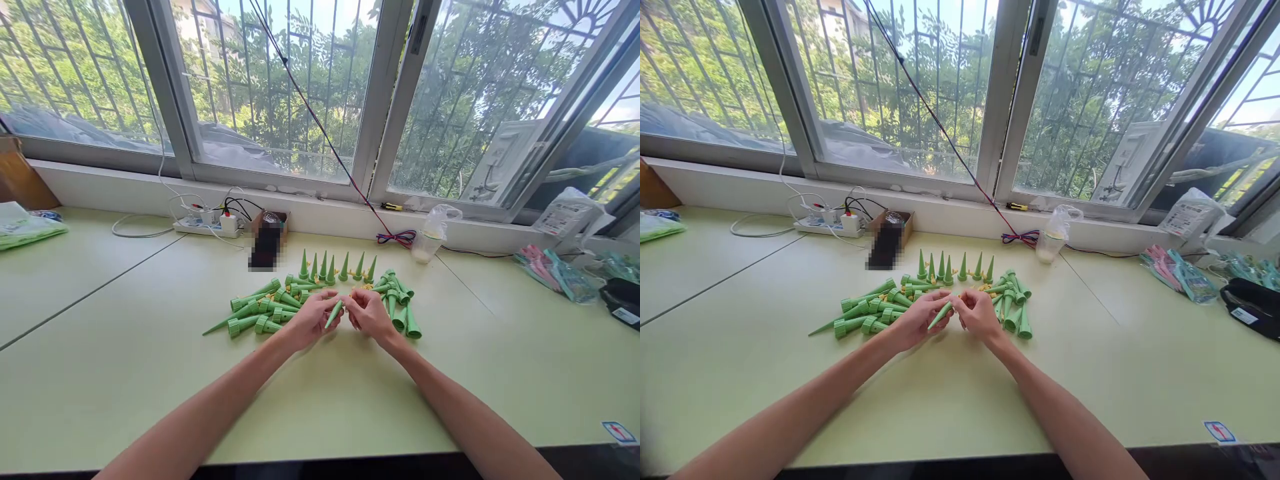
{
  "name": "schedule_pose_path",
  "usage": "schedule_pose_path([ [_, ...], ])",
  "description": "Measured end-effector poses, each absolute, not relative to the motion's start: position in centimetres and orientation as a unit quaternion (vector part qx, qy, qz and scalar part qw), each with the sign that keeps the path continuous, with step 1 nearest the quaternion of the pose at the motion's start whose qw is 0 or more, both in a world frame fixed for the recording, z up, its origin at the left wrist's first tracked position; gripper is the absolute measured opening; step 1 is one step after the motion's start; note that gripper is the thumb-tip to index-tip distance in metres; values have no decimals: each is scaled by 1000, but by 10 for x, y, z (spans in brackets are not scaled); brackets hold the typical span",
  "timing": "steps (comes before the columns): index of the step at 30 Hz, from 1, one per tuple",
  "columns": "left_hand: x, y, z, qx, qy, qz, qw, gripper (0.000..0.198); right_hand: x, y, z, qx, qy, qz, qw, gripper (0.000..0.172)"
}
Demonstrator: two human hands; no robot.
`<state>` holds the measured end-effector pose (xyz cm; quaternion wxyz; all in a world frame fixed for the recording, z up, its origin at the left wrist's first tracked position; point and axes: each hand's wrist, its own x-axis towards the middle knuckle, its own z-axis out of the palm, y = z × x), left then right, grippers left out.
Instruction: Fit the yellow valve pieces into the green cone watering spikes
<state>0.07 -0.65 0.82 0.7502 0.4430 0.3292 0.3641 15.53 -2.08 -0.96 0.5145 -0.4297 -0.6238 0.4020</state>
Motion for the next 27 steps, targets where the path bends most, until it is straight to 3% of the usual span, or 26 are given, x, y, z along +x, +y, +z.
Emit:
schedule_pose_path([
  [5,2,-4,5,570,367,404,614,30,160,-18,-8,-459,-619,327,547,41],
  [15,-1,-5,-7,774,448,341,289,15,168,-14,-7,-530,-623,164,551,41],
  [27,-7,-3,0,794,452,333,233,20,168,-15,-5,-536,-649,125,524,41],
])
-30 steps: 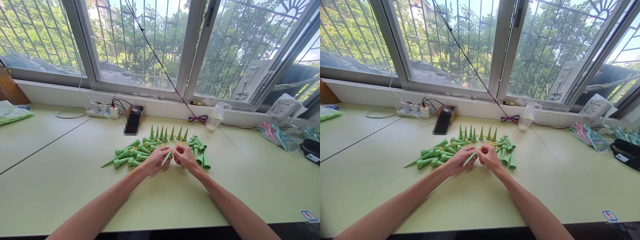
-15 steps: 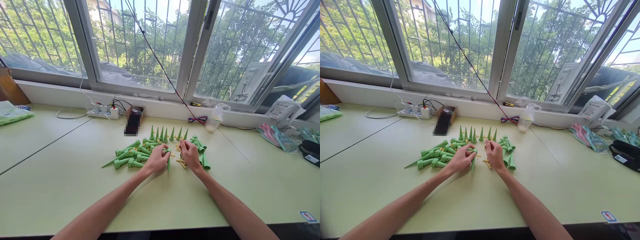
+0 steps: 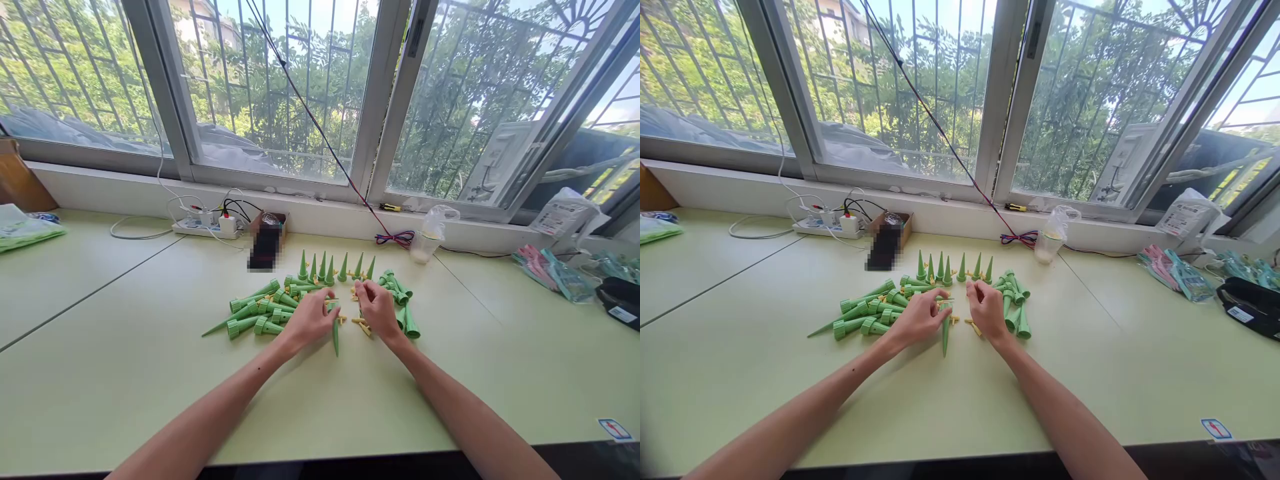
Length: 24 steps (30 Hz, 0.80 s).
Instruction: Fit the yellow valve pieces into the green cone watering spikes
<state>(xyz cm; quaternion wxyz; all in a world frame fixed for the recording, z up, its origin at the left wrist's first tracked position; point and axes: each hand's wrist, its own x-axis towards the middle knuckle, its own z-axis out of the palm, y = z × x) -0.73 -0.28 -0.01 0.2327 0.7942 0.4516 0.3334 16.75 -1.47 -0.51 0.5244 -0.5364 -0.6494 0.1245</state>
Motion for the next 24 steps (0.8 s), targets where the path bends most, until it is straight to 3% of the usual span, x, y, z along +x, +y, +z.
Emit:
schedule_pose_path([
  [5,-13,0,12,796,480,340,143,20,167,-15,-5,-533,-649,134,527,40],
  [12,-14,-2,10,829,499,237,90,17,167,-15,-6,-534,-653,133,521,40],
  [24,-14,0,13,813,527,209,130,19,166,-15,-5,-533,-654,132,521,41],
])
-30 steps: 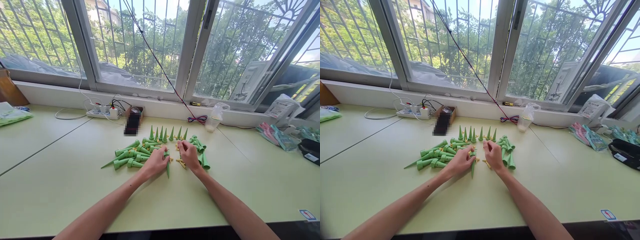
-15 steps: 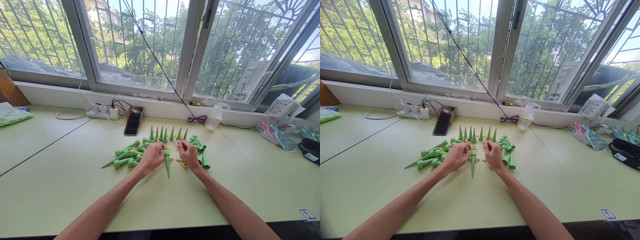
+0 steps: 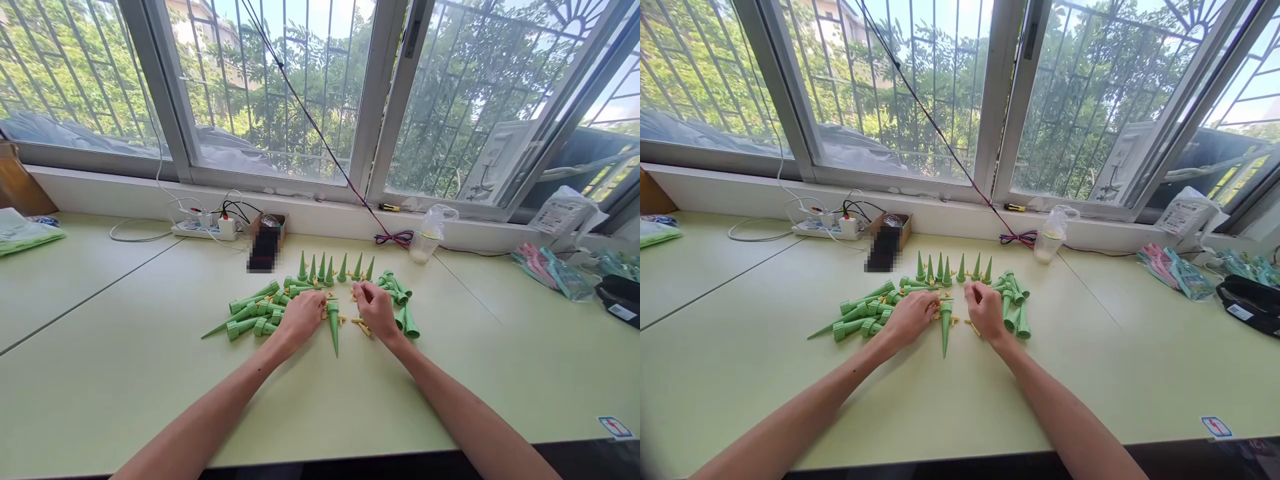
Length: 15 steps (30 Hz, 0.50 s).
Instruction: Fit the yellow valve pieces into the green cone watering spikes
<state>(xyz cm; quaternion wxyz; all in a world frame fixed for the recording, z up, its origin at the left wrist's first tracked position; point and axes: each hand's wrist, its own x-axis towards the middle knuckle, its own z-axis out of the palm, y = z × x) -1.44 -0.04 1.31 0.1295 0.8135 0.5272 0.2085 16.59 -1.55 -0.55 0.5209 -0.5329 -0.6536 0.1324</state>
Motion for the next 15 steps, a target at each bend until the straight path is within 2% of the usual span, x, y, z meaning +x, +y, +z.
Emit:
schedule_pose_path([
  [6,-15,0,12,831,520,176,91,21,165,-16,-6,-534,-654,137,518,39],
  [15,-15,2,8,809,548,184,103,15,165,-16,-6,-533,-660,114,516,41],
])
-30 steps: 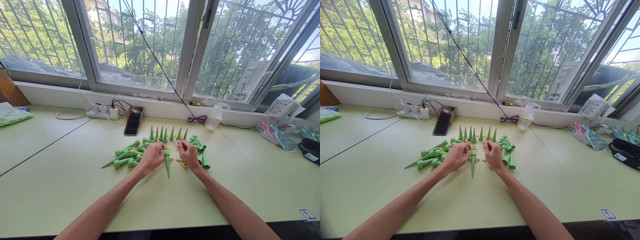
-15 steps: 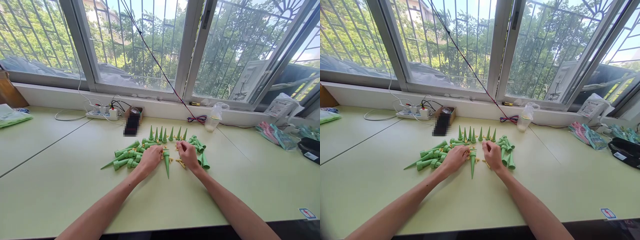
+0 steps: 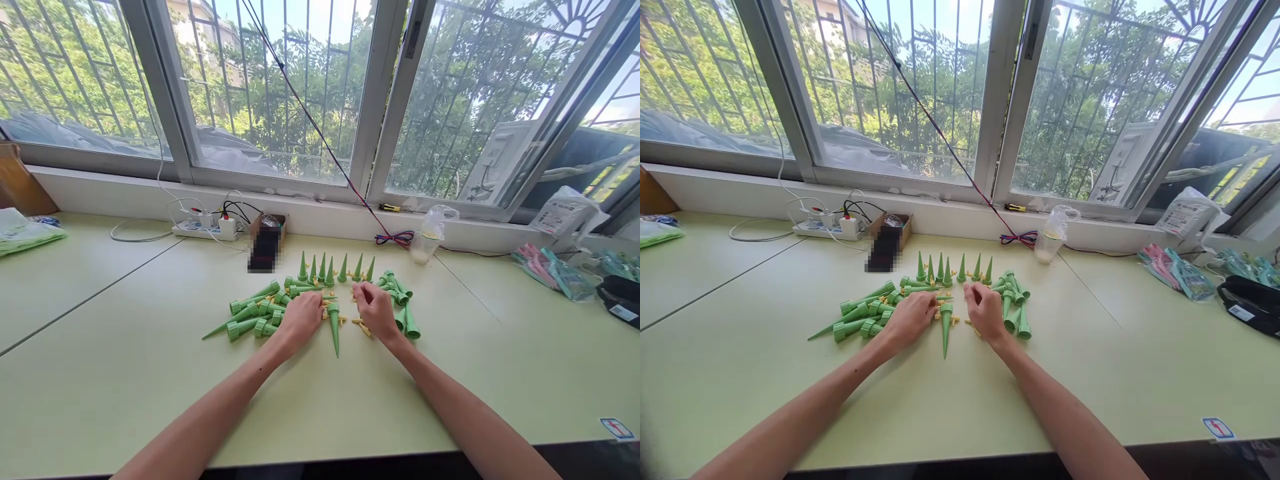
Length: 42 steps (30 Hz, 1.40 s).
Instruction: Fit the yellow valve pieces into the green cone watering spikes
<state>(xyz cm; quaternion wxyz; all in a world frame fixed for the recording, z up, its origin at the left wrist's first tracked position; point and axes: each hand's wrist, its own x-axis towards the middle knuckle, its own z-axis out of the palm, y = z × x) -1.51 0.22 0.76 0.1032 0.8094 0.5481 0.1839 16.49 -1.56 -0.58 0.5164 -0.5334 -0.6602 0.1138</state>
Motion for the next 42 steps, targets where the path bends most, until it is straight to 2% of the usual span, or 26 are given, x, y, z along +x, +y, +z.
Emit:
schedule_pose_path([
  [11,-16,2,6,809,550,196,67,19,165,-17,-6,-529,-658,137,518,39],
  [22,-12,3,11,762,482,416,117,12,162,-21,-3,-492,-694,168,498,30],
  [27,-8,1,6,775,433,444,125,13,158,-23,-2,-453,-739,164,471,19],
  [34,-5,-1,5,794,404,439,116,24,158,-23,-4,-432,-748,159,478,17],
  [42,-4,-7,10,751,424,439,254,15,157,-24,-2,-424,-751,167,478,15],
])
